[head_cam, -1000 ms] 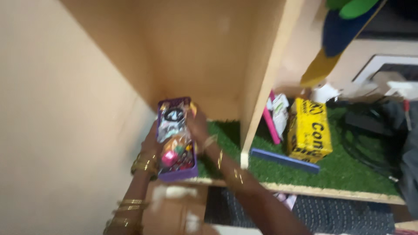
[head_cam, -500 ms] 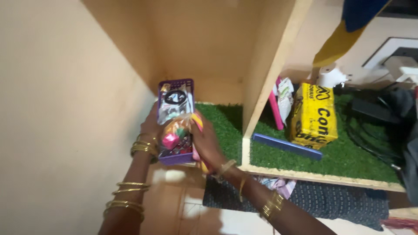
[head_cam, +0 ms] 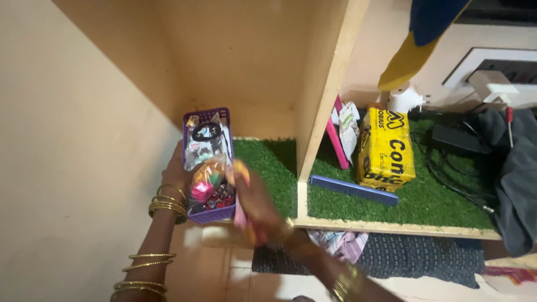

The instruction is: The person organizes a shelf by first wiping the surface with a cloth, then arranging a storage bin and a box, cleaning a mirror, and organizing small packets.

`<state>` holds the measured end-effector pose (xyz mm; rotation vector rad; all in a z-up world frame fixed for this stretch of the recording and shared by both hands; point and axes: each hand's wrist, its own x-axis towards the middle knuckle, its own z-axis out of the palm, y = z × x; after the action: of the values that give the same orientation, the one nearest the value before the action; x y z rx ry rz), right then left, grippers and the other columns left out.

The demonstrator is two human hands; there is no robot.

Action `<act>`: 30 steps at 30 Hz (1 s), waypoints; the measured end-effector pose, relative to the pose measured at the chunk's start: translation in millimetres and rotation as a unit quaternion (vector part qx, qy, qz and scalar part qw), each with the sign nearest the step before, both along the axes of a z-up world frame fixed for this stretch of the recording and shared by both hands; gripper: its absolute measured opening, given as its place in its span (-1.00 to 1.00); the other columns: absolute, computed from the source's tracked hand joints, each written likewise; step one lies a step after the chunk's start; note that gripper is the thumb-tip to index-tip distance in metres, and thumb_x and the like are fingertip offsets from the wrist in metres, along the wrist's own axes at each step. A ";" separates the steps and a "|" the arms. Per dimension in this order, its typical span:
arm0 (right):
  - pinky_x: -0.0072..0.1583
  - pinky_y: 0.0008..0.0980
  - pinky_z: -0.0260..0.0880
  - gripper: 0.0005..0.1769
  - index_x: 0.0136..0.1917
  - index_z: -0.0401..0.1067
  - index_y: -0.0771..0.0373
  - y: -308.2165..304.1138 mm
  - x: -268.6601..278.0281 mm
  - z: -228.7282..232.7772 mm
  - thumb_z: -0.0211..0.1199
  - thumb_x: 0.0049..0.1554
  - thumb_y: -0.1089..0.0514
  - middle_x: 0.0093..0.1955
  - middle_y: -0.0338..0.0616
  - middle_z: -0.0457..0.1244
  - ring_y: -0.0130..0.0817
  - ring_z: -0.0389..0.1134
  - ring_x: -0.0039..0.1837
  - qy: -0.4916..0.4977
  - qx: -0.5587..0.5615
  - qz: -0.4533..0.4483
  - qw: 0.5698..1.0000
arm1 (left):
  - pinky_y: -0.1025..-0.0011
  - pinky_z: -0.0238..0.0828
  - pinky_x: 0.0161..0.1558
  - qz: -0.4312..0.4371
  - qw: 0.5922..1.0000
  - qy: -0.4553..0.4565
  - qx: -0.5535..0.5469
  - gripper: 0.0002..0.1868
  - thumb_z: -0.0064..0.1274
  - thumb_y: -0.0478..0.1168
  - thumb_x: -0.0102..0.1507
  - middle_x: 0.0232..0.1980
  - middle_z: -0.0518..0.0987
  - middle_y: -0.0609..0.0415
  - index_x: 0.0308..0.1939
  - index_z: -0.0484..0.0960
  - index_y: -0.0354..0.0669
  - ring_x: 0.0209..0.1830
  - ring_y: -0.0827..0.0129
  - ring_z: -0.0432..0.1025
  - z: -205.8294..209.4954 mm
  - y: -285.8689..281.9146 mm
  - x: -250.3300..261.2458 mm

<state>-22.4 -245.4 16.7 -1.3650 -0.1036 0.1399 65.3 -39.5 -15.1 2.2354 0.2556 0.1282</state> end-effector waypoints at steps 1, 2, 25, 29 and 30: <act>0.02 -0.21 0.29 -0.42 0.51 0.27 0.09 -19.9 -30.7 11.3 -0.01 0.33 -0.18 0.07 -0.01 0.27 -0.28 0.25 -0.01 0.078 -0.038 0.076 0.993 | 0.18 0.44 0.25 0.004 1.000 0.000 -0.003 -0.07 0.38 0.02 0.06 0.24 0.60 0.02 0.46 0.26 0.29 0.23 0.09 0.51 -0.5 0.0 2.5; -0.15 -0.08 0.17 -0.42 0.61 0.24 -0.08 -50.3 -53.9 25.9 0.02 0.38 -0.20 -0.03 0.10 0.17 -0.10 0.12 -0.17 0.155 -0.076 0.152 0.973 | 0.17 0.44 0.25 0.005 1.000 -0.001 0.008 -0.08 0.37 0.02 0.07 0.25 0.60 0.01 0.46 0.26 0.27 0.23 0.08 0.51 -1.6 0.9 4.0; 0.10 -0.10 0.42 -0.58 0.34 0.40 0.17 117.3 147.3 120.3 -0.01 0.34 -0.05 0.05 0.19 0.43 0.05 0.46 0.03 -0.267 -0.233 -0.099 0.930 | 0.39 0.25 0.27 0.094 0.872 -0.207 -0.434 -0.23 -0.40 0.31 0.40 0.16 0.63 -0.03 0.23 0.55 -0.30 0.19 0.36 0.45 33.4 24.2 11.1; 0.01 -0.24 0.47 -0.56 0.38 0.34 0.08 146.1 122.0 118.7 -0.05 0.28 0.00 0.08 0.03 0.35 -0.13 0.45 -0.06 -0.184 -0.051 0.101 0.976 | 0.20 0.38 -0.08 0.102 0.952 -0.187 -0.218 -0.46 -0.27 0.01 0.41 -0.17 0.64 -0.08 -0.01 0.62 -0.46 -0.14 0.17 0.53 50.6 41.0 27.6; -0.03 -0.28 0.47 -0.60 0.24 0.42 0.15 136.1 124.5 114.7 0.06 0.20 -0.02 0.01 0.02 0.41 -0.18 0.48 -0.08 -0.328 -0.131 0.060 0.934 | 0.16 0.41 -0.17 0.106 0.965 -0.180 -0.160 -0.50 -0.24 -0.07 0.41 -0.25 0.64 -0.10 -0.08 0.64 -0.50 -0.22 0.13 0.55 57.4 46.5 26.0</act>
<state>102.1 -109.3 131.4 -1.6274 -0.7524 -0.2153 91.3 7.0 42.3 1.8194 0.2925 0.5631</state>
